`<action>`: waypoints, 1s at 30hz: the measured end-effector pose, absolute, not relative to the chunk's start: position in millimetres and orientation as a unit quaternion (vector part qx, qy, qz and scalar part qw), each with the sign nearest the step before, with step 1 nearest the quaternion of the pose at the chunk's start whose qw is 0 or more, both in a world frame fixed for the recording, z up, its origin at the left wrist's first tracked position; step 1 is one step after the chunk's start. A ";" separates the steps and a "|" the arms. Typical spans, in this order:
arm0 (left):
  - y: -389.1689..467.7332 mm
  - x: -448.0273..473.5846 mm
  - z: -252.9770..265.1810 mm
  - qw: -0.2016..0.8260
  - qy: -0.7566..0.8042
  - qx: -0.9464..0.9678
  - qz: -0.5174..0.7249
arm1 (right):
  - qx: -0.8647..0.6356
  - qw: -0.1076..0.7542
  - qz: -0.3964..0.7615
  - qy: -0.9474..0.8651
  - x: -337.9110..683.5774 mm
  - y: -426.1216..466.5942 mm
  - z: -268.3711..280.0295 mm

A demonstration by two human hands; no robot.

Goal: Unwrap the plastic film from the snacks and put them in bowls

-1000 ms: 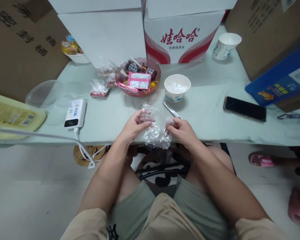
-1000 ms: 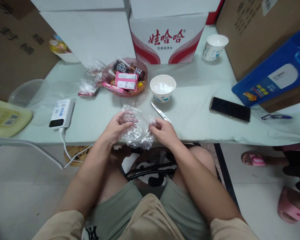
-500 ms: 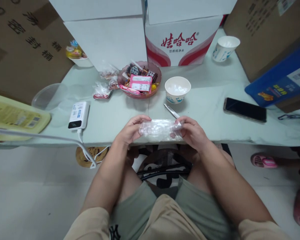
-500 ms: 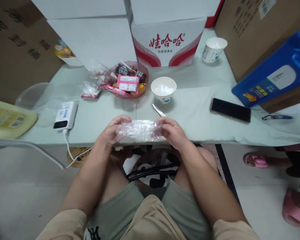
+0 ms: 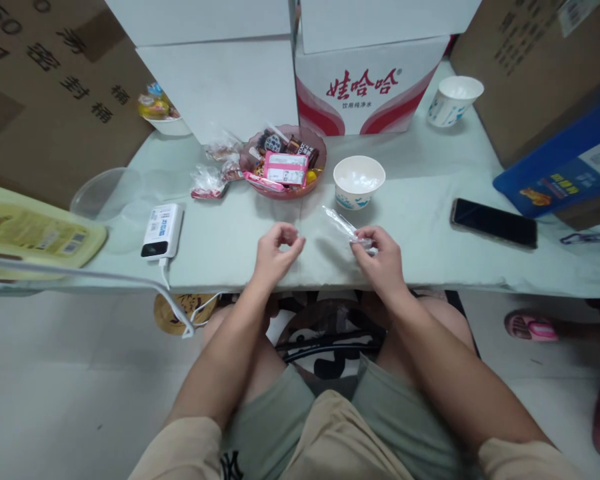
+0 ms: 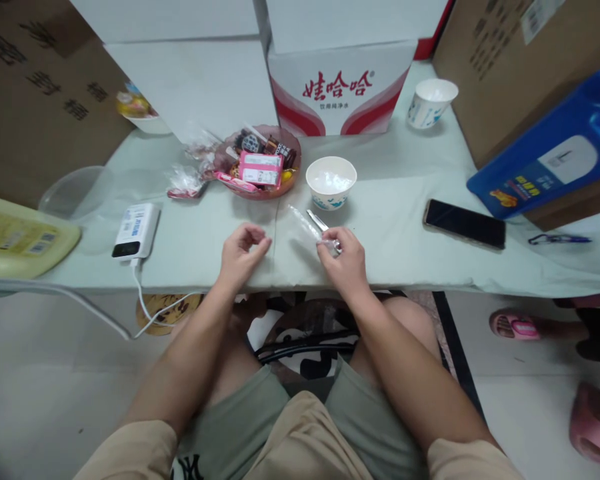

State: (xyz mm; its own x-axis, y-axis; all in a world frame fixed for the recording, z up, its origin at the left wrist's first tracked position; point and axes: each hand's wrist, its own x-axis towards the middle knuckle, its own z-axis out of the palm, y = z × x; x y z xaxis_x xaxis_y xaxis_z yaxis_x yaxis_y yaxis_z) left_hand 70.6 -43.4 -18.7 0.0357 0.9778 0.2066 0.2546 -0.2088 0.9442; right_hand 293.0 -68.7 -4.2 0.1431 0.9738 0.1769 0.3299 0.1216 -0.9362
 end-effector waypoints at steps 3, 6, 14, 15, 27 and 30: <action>-51.7 81.6 -18.4 0.472 0.418 0.643 0.435 | -0.464 0.456 0.374 -0.661 286.2 -76.6 -1.2; -55.1 90.3 -16.5 0.541 0.373 0.642 0.395 | -0.406 0.417 0.486 -0.651 280.3 -82.4 -1.9; -50.4 86.7 -6.2 0.593 0.370 0.611 0.372 | -0.533 0.448 0.372 -0.613 276.3 -90.8 -0.8; -50.9 85.4 -5.2 0.613 0.359 0.600 0.368 | -0.523 0.447 0.373 -0.623 276.6 -90.9 0.1; -37.5 69.4 7.0 0.529 0.471 0.579 0.405 | -0.651 0.184 0.084 -0.731 307.8 94.4 68.3; -36.2 69.3 6.4 0.516 0.483 0.596 0.382 | -0.649 0.213 0.090 -0.725 285.3 129.4 42.4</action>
